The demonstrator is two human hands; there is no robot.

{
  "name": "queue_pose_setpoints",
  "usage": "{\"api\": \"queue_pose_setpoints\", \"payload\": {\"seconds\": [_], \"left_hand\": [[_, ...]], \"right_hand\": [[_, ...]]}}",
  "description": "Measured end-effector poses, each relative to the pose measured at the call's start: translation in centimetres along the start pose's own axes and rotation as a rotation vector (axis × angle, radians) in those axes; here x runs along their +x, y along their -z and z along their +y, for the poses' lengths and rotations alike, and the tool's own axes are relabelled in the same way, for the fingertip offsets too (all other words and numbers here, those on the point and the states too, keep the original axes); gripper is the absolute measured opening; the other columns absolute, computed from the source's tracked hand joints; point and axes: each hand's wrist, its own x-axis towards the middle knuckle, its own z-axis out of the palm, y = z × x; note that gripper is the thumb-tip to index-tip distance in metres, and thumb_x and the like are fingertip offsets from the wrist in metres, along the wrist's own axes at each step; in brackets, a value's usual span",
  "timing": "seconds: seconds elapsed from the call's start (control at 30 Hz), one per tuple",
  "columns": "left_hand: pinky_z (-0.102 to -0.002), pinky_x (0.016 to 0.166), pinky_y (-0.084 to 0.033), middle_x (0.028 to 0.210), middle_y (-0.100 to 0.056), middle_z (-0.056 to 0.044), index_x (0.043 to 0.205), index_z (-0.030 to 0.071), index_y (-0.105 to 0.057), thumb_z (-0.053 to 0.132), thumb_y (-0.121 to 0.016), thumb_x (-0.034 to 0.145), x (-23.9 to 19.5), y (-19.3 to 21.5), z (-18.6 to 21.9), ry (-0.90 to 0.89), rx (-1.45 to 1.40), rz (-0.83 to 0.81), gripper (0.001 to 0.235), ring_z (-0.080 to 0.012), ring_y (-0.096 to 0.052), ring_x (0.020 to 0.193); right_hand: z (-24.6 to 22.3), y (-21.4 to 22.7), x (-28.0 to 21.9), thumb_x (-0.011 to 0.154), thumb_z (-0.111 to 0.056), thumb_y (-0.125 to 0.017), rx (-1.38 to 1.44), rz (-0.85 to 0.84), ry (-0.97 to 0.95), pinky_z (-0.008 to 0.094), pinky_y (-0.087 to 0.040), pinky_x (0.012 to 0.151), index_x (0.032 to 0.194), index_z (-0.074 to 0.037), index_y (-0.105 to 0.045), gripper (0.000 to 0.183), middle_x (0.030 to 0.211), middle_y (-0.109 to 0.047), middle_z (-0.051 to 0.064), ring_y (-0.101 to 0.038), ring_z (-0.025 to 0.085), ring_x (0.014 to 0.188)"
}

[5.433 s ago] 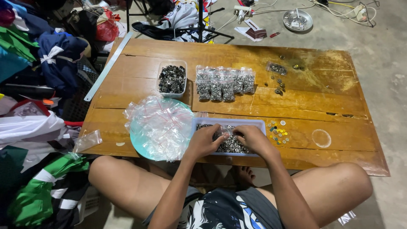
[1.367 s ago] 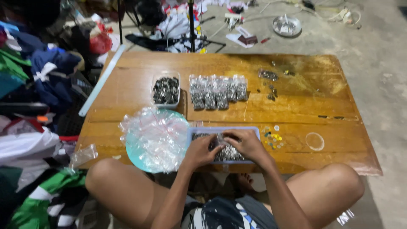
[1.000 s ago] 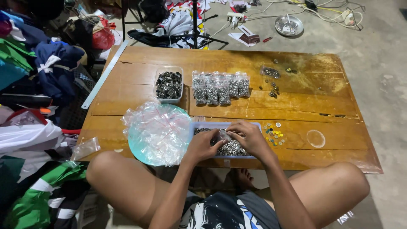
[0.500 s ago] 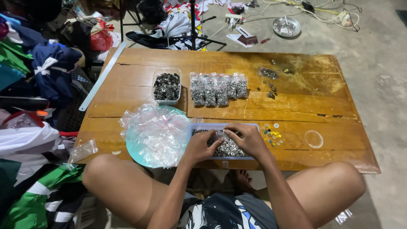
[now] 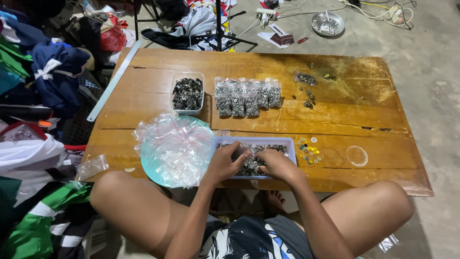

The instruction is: The person sits cross-legged on the floor and sorts small metal parts from a blue tray into small plastic bags. They repeatedly scoop parts with their hands, place them into bags, and set the filled bags on the table. The workspace includes a wooden table with additional containers and bags of parts.

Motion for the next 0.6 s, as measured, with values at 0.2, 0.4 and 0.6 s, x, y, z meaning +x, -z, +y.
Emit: {"api": "queue_pose_setpoints", "payload": {"seconds": [0.2, 0.4, 0.6], "left_hand": [[-0.044, 0.06, -0.053, 0.068, -0.067, -0.018, 0.084, 0.01, -0.058, 0.029, -0.07, 0.094, -0.1, 0.1, 0.0, -0.023, 0.022, 0.008, 0.025, -0.0399, -0.069, 0.067], [-0.044, 0.059, -0.052, 0.068, -0.067, -0.017, 0.085, 0.01, -0.058, 0.031, -0.07, 0.094, -0.2, 0.0, -0.3, -0.018, 0.022, 0.003, 0.026, -0.0394, -0.068, 0.066], [-0.045, 0.059, -0.052, 0.068, -0.067, -0.018, 0.086, 0.009, -0.059, 0.033, -0.07, 0.094, -0.2, -0.1, -0.2, -0.018, 0.029, 0.001, 0.027, -0.0398, -0.068, 0.066]], "right_hand": [[-0.3, 0.7, -0.6, 0.088, -0.013, -0.07, 0.04, 0.0, 0.01, 0.054, -0.053, 0.093, 0.118, -0.005, -0.07, 0.031, 0.107, -0.073, 0.023, -0.069, 0.044, 0.106], [-2.1, 2.6, -1.4, 0.092, -0.013, -0.066, 0.151, 0.019, -0.051, 0.048, -0.054, 0.095, 0.115, -0.008, -0.072, 0.024, 0.109, -0.076, 0.019, -0.071, 0.038, 0.108], [-1.4, 2.1, -1.5, 0.094, -0.011, -0.064, 0.156, 0.028, -0.034, 0.046, -0.05, 0.103, 0.132, -0.007, -0.065, 0.038, 0.124, -0.071, 0.018, -0.067, 0.032, 0.119]]}}
